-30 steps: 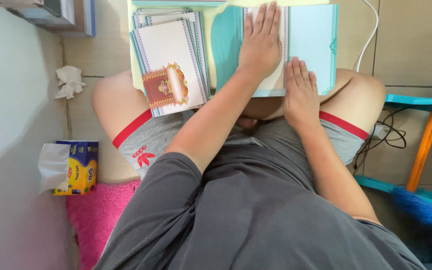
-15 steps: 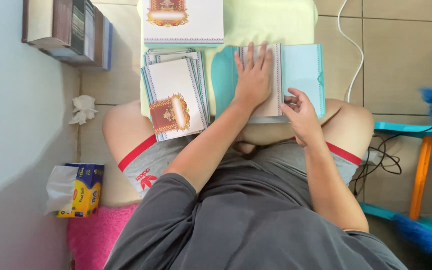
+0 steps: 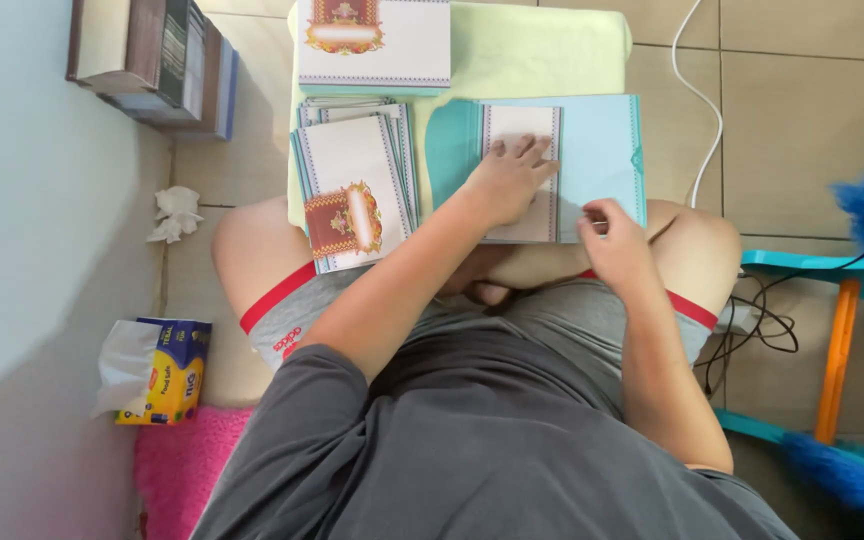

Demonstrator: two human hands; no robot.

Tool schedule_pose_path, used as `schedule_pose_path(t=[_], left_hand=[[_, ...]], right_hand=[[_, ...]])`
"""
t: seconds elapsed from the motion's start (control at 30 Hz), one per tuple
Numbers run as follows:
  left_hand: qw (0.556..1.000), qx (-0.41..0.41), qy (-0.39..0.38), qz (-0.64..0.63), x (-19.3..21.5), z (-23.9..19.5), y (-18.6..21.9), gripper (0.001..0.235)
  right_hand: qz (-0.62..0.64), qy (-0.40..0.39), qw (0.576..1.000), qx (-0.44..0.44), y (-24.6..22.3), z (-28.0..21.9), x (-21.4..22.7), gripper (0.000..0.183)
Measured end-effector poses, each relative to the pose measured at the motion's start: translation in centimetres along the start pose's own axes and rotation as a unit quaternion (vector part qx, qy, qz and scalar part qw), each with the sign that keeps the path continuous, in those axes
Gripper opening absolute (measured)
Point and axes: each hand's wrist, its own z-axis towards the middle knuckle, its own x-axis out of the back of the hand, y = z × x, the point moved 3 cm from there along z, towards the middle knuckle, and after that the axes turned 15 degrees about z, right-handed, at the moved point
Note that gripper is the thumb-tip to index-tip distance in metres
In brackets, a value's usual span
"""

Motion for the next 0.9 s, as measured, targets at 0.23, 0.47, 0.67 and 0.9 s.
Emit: schedule_pose_path(t=[0.23, 0.47, 0.67, 0.9], left_hand=[[0.997, 0.021, -0.064, -0.032, 1.1, 0.4, -0.5, 0.067], [0.992, -0.028, 0.089, 0.088, 7.2, -1.1, 1.5, 0.047], [0.982, 0.026, 0.121, -0.143, 12.9, -1.9, 1.1, 0.014], [0.812, 0.353, 0.19, -0.424, 8.3, -4.0, -0.7, 0.033]], right_hand=[[0.244, -0.027, 0.966, -0.082, 0.7, -1.0, -4.5, 0.069], [0.22, 0.019, 0.975, 0.033, 0.1, -0.9, -1.8, 0.026], [0.144, 0.161, 0.951, 0.222, -3.2, -1.8, 3.9, 0.028], [0.259, -0.037, 0.962, 0.081, 1.2, 2.2, -0.2, 0.059]])
